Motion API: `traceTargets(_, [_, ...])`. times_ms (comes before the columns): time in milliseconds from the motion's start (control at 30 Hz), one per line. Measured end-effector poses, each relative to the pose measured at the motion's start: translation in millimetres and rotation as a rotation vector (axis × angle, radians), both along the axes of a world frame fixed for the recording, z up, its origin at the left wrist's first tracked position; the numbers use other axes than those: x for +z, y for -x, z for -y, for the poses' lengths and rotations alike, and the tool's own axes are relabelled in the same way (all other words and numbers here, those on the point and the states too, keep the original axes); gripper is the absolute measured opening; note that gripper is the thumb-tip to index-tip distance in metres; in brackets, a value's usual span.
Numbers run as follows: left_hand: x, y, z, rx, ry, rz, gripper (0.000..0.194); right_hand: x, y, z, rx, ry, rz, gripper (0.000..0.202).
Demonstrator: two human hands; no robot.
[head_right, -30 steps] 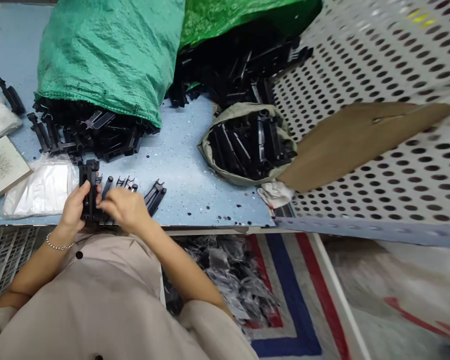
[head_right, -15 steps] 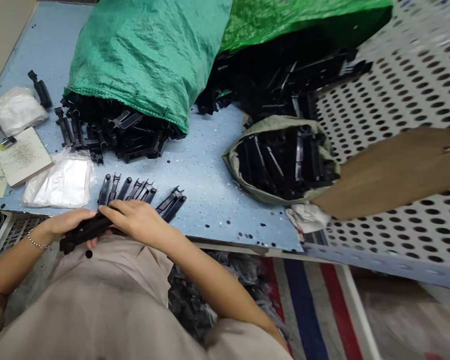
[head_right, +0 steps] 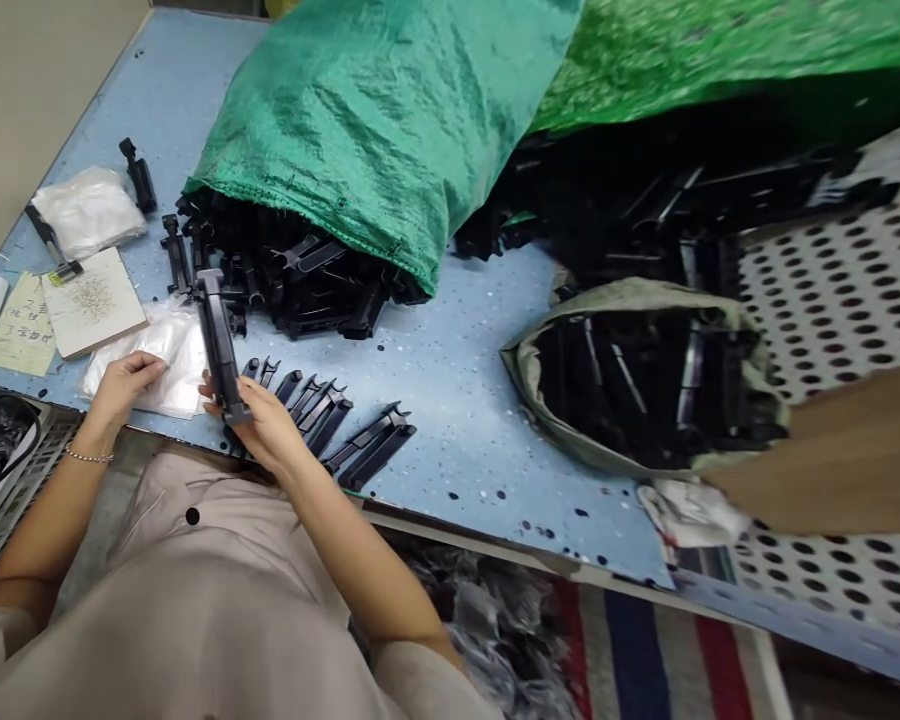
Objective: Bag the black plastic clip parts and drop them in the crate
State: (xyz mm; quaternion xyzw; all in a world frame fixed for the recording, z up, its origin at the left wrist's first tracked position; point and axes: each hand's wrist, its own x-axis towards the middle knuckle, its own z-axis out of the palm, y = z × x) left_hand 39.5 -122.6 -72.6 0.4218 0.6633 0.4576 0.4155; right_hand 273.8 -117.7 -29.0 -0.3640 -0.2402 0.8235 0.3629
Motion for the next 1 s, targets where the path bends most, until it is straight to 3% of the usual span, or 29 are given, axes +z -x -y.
traceTargets(133, [-4.5, 0, 0, 0.068, -0.097, -0.028, 0.018, -8.4, 40, -14, 0.028, 0.046, -0.051, 0.018])
traceTargets(233, [-7.9, -2, 1, 0.086, -0.054, 0.068, 0.021, -18.4, 59, -23, 0.028, 0.076, -0.031, 0.017])
traceTargets(367, [-2.5, -2, 3, 0.147, -0.016, 0.181, 0.031, -26.9, 57, -27, -0.032, 0.135, 0.005, 0.016])
traceTargets(500, [3.3, -8, 1, 0.132, -0.031, 0.241, 0.043, -24.5, 50, -24, -0.107, 0.101, 0.024, 0.017])
traceTargets(700, [9.7, -3, 6, 0.036, -0.068, 0.277, 0.040, -31.0, 66, -25, 0.029, 0.097, 0.022, 0.023])
traceTargets(767, [16.9, 8, 15, 0.054, -0.134, 0.173, 0.035, -34.1, 63, -28, -0.007, 0.061, 0.076, 0.030])
traceTargets(867, [27.1, 21, 31, -0.018, -0.223, -0.242, 0.004, -30.3, 47, -30, -0.071, -0.079, 0.203, 0.033])
traceTargets(933, [29.2, 23, 37, -0.106, -0.237, -0.515, 0.019, -22.3, 35, -25, -0.106, -0.204, 0.291, 0.032])
traceTargets(1000, [27.2, 20, 37, -0.155, -0.239, -0.623, 0.031, -14.3, 27, -14, -0.047, -0.240, 0.264, 0.034])
